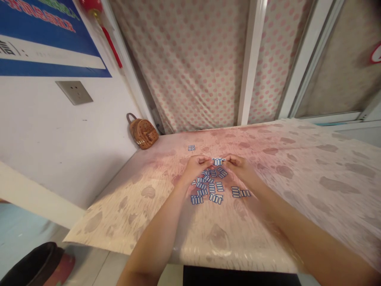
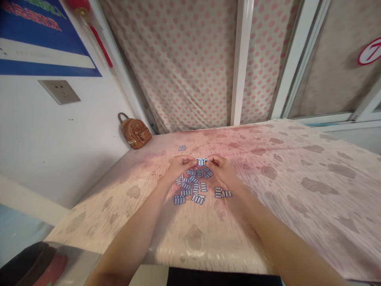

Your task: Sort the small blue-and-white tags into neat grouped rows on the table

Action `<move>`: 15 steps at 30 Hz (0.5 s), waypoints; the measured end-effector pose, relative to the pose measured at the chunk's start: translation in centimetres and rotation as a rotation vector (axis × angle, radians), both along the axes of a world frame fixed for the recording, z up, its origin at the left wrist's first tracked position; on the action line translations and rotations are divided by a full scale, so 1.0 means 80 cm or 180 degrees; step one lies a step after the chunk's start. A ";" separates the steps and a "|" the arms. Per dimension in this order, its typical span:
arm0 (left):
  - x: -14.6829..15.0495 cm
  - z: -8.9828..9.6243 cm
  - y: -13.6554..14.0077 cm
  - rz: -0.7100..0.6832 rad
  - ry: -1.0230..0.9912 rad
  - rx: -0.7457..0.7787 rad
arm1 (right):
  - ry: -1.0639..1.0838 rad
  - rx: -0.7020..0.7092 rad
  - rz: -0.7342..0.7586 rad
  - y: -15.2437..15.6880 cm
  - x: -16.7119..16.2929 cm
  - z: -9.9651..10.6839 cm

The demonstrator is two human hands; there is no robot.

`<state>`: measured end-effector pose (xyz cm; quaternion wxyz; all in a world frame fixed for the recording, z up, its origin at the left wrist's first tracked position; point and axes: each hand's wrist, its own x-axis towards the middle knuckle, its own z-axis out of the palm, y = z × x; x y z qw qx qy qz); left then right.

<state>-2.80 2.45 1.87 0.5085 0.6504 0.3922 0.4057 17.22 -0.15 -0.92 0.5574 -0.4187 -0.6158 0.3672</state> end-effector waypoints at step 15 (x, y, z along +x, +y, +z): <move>0.008 0.016 -0.018 0.0057 0.0205 -0.0223 | -0.0112 0.0049 -0.0136 -0.008 -0.005 0.009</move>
